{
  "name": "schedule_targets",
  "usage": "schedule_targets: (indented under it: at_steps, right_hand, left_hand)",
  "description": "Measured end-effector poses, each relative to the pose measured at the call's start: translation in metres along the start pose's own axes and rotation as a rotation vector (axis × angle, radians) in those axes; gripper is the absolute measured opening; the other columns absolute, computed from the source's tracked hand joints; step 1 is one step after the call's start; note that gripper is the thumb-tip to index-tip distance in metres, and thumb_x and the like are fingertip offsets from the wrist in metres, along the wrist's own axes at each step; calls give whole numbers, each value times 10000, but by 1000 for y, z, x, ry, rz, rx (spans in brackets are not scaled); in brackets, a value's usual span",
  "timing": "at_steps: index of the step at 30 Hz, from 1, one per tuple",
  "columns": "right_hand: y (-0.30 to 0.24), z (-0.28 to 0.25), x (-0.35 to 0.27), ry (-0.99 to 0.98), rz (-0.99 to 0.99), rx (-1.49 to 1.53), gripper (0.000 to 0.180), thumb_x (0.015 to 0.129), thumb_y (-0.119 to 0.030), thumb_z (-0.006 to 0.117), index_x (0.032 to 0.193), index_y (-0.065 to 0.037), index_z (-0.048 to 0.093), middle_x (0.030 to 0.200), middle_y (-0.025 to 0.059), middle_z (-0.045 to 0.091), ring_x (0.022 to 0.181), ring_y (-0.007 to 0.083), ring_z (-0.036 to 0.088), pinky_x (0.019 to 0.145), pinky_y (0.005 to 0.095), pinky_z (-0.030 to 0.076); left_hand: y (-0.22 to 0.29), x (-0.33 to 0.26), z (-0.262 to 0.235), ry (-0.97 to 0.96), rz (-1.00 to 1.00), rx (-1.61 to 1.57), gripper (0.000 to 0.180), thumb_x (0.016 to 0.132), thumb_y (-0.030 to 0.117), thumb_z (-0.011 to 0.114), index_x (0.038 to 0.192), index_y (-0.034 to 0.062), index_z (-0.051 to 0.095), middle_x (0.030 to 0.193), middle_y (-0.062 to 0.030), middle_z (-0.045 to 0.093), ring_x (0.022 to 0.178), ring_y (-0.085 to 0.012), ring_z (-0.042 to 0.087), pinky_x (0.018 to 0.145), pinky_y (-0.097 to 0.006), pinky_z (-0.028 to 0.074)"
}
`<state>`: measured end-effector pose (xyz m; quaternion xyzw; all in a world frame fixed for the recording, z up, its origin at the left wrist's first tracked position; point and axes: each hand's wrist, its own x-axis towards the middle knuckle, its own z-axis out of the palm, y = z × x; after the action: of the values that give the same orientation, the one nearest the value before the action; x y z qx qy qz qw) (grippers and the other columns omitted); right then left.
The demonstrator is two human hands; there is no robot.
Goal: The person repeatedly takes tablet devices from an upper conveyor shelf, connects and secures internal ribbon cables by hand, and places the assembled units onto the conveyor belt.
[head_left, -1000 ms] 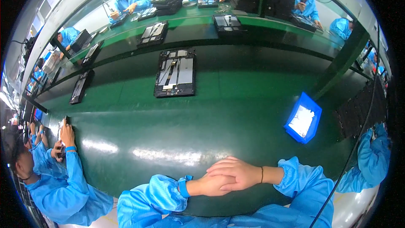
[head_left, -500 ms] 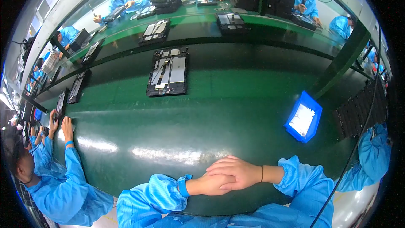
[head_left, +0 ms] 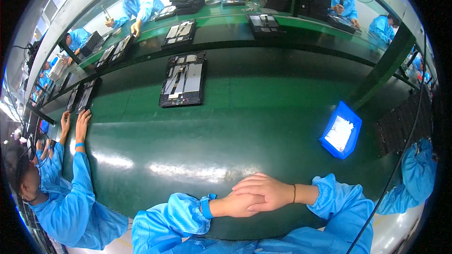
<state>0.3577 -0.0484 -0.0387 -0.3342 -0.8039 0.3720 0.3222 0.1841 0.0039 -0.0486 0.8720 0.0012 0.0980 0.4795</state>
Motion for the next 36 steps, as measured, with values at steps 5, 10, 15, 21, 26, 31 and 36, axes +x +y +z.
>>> schedule_targets:
  at_steps: [5, 10, 15, 21, 26, 31, 36]
  right_hand:
    - [0, -3, -2, -4, -1, -4, 519, 848, -352, 683, 1281, -87, 574, 1333, 77, 558, 1227, 269, 502, 1022, 400, 346]
    - [1, -4, -5, -4, 3, 0, 519, 849, -352, 683, 1282, -86, 574, 1335, 77, 557, 1225, 269, 502, 1020, 401, 349]
    - [3, -6, -8, -4, -4, -5, 517, 851, -350, 681, 1281, -84, 574, 1339, 77, 554, 1222, 271, 502, 1018, 403, 353]
    - [5, -10, -14, -8, -8, -4, 516, 854, -353, 678, 1278, -79, 574, 1342, 80, 552, 1219, 273, 504, 1017, 402, 353]
    - [6, -12, -15, -13, 1, 5, 515, 856, -355, 673, 1279, -78, 573, 1348, 82, 547, 1229, 274, 497, 1017, 404, 352]
    - [8, -13, -16, -6, -5, -2, 515, 858, -356, 670, 1282, -79, 572, 1349, 83, 547, 1232, 274, 495, 1021, 403, 348]
    - [10, -13, -18, -16, -4, -10, 519, 860, -359, 668, 1286, -79, 571, 1353, 80, 543, 1236, 273, 492, 1026, 402, 343]
  left_hand:
    - [-1, 2, 3, 21, 6, 1, 217, 785, 92, 622, 977, 12, 683, 960, -182, 665, 941, -356, 627, 813, -405, 501]
    - [2, 6, 3, 12, -29, -6, 241, 773, 94, 613, 991, 17, 684, 977, -189, 666, 968, -365, 623, 834, -416, 499]
    - [2, 9, 4, -11, -32, -5, 239, 778, 99, 613, 992, 19, 683, 977, -190, 665, 967, -368, 622, 837, -419, 497]
    - [0, 16, 9, 2, -23, -2, 228, 788, 99, 614, 990, 21, 684, 971, -188, 665, 960, -367, 622, 832, -420, 496]
    - [-3, 17, 10, 2, -20, 9, 227, 793, 102, 619, 992, 16, 684, 976, -186, 664, 963, -365, 622, 831, -415, 495]
    - [-6, 19, 11, 0, -16, 1, 236, 797, 113, 623, 1001, 10, 682, 982, -184, 663, 963, -364, 622, 833, -408, 496]
    - [-4, 22, 10, 14, 1, 14, 238, 792, 114, 624, 1000, 13, 681, 979, -184, 663, 959, -366, 621, 831, -409, 496]
